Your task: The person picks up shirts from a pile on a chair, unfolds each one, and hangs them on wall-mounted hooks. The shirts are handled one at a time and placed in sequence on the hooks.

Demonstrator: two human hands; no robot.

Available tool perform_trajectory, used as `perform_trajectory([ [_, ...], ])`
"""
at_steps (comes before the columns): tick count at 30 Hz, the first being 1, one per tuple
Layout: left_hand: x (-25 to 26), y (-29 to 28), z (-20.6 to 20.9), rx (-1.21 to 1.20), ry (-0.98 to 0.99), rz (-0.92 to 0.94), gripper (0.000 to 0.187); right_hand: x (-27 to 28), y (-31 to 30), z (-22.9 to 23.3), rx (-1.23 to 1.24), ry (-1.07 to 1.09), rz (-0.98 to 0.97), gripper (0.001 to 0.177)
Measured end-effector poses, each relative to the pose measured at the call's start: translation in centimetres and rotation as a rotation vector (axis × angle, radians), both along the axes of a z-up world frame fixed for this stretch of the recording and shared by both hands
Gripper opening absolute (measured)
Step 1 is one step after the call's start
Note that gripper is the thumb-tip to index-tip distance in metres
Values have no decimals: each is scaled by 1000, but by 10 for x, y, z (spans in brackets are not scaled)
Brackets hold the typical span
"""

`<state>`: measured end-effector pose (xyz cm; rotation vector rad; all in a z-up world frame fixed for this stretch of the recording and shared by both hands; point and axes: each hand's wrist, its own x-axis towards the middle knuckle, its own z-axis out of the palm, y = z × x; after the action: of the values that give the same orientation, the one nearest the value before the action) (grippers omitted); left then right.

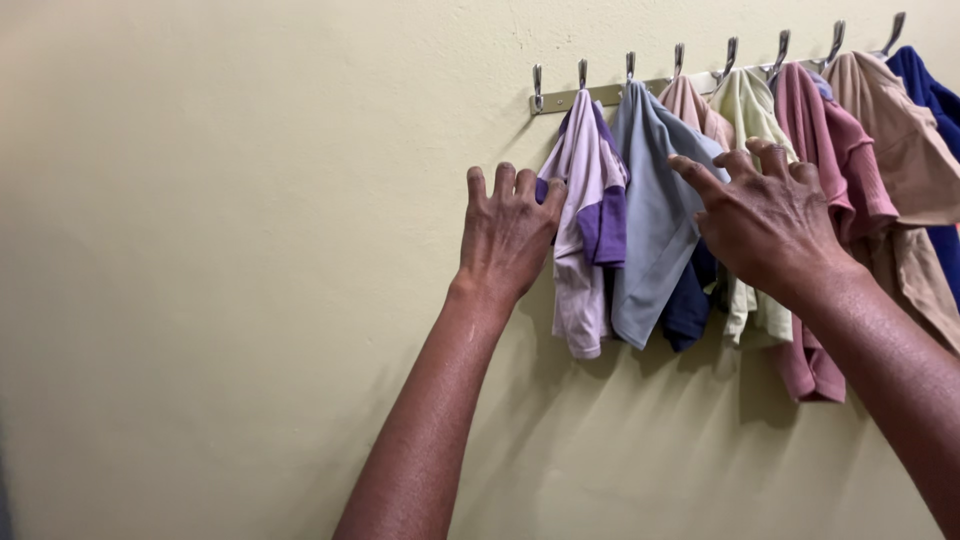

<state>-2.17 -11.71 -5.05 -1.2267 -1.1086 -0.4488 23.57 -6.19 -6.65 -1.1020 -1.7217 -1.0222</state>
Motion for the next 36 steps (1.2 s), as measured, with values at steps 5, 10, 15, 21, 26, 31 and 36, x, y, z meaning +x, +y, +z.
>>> perform_trajectory([
  [5, -5, -33, -8, 21, 26, -15, 42, 5, -25, -5, -20, -12, -35, 71],
  [10, -15, -54, -19, 1, 76, 31, 40, 10, -42, -4, 47, -18, -28, 69],
  [15, -26, -76, -20, -1, 115, 79, 35, 12, -60, -2, 38, 4, -31, 68],
  [21, -24, -89, -16, -6, 109, 64, 29, 17, -69, -5, 100, -30, -42, 71],
  [26, -13, -89, -40, -77, 93, 65, 28, 35, -70, -10, 48, -99, -180, 68],
  [31, -8, -95, -69, -167, 48, 81, 26, 49, -57, -28, 4, -55, -49, 65],
  [36, -8, -112, -94, -177, 109, 153, 27, 58, -58, -50, -22, -84, -53, 66],
])
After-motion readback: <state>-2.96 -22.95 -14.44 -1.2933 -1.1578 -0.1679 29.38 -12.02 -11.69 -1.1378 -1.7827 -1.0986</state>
